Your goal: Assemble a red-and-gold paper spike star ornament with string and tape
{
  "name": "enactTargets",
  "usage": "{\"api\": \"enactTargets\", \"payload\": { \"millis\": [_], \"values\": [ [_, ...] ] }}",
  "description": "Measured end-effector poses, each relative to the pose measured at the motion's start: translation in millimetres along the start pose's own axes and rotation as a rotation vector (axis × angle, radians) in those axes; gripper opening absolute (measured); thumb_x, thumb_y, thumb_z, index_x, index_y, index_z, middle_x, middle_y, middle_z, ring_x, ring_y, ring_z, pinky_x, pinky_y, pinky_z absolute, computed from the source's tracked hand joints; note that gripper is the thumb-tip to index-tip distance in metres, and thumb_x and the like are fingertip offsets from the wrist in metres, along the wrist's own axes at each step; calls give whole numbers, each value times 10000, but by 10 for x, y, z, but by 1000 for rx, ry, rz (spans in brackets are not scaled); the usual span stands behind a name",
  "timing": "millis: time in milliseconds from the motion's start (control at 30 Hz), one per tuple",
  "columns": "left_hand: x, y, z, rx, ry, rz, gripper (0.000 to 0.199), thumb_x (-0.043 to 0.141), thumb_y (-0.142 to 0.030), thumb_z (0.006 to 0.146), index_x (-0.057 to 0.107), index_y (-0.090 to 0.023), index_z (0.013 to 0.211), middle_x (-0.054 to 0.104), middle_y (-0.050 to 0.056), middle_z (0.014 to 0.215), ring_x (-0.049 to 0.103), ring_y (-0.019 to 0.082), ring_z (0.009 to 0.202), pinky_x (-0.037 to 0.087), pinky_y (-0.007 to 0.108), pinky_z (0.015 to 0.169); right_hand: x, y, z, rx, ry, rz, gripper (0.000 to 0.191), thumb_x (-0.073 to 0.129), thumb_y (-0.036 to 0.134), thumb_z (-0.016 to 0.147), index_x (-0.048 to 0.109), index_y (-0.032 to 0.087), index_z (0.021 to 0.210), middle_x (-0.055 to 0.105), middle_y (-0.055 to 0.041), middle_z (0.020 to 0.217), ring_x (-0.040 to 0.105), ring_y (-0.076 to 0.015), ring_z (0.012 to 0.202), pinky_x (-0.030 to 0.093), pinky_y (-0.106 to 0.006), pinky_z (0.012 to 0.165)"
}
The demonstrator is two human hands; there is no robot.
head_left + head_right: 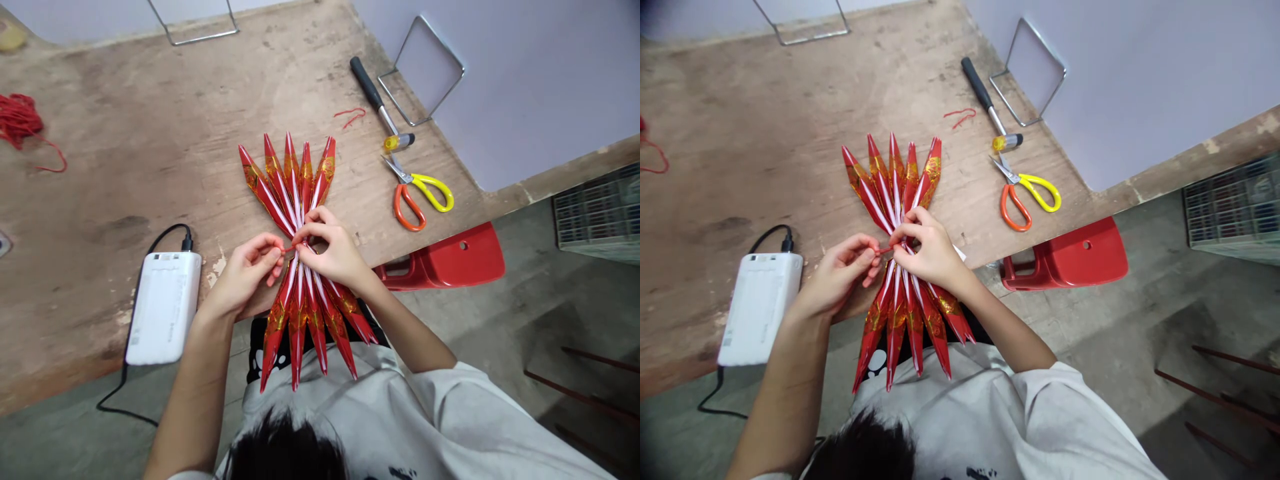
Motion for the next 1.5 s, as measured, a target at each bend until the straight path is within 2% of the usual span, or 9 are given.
{"api": "enactTargets", "payload": {
  "millis": [233, 300, 400, 467, 533, 700, 1033, 1333, 1500],
  "values": [
    [-150, 67, -56, -139, -59, -15, 264, 593, -443, 792, 528, -190, 758, 579, 6, 722, 482, 86, 491, 327, 195, 387, -9, -29, -1, 32, 5, 2, 106, 566, 97, 724, 641, 172, 722, 473, -22, 870, 534, -136, 791, 453, -282, 722],
    [-345, -14, -94, -131, -228, 232, 314, 487, -458, 837, 495, -191, 672, 570, 23, 684, 487, 111, 499, 343, 229, 414, -5, -31, 2, 43, 21, 15, 95, 569, 107, 734, 640, 170, 734, 482, -25, 885, 540, -135, 789, 452, -281, 716],
    [-543, -494, -246, 85, -589, 808, 296, 477, -445, 863, 554, -196, 725, 611, 46, 748, 550, 163, 653, 425, 285, 579, 5, -36, 3, 56, 49, 29, 79, 577, 130, 753, 641, 171, 777, 500, -27, 911, 542, -129, 777, 452, -281, 709],
    [-331, -700, -240, 261, -530, 1017, 239, 501, -415, 871, 617, -207, 874, 661, 57, 912, 581, 200, 840, 443, 333, 747, -5, -41, -4, 59, 52, 39, 88, 583, 140, 764, 642, 175, 820, 514, -27, 923, 539, -129, 782, 454, -283, 718],
    [-53, -701, -164, 342, -310, 1087, 231, 500, -390, 879, 646, -217, 923, 683, 56, 999, 573, 234, 968, 410, 382, 858, -35, -40, -18, 50, 40, 68, 118, 576, 134, 778, 642, 174, 867, 532, -29, 936, 542, -129, 793, 458, -283, 727],
    [171, -546, -58, 288, -129, 1127, 170, 546, -338, 857, 657, -213, 824, 717, 46, 914, 600, 253, 926, 364, 411, 875, -128, -14, -32, 8, 24, 57, 141, 563, 129, 806, 652, 192, 895, 541, -41, 1006, 562, -158, 924, 476, -306, 799],
    [76, -599, -100, 347, -258, 1003, 124, 591, -292, 840, 694, -226, 856, 737, 16, 893, 631, 210, 838, 398, 344, 816, 2, 189, 88, -141, 161, -231, 64, 634, 184, 805, 696, 174, 794, 542, -64, 930, 490, -205, 921, 438, -370, 854],
    [96, -600, -148, 380, -262, 1129, 128, 565, -272, 858, 661, -225, 787, 716, 17, 813, 603, 225, 841, 357, 387, 805, 10, 95, 116, -93, 86, -222, 55, 630, 146, 688, 609, 196, 677, 462, -28, 875, 482, -198, 893, 425, -353, 831],
    [59, -561, -140, 379, -253, 1141, 136, 545, -280, 875, 667, -233, 835, 717, 17, 840, 604, 220, 857, 361, 382, 814, 0, 154, 98, -126, 117, -259, 81, 602, 130, 723, 629, 194, 763, 485, -46, 922, 483, -210, 934, 417, -360, 853]
  ]
}}
Point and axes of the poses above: each hand's wrist, its own z-axis towards the middle knuckle, its own x-axis out of the palm, y = z × x, the point moved 10 cm from there along z, towards the middle knuckle
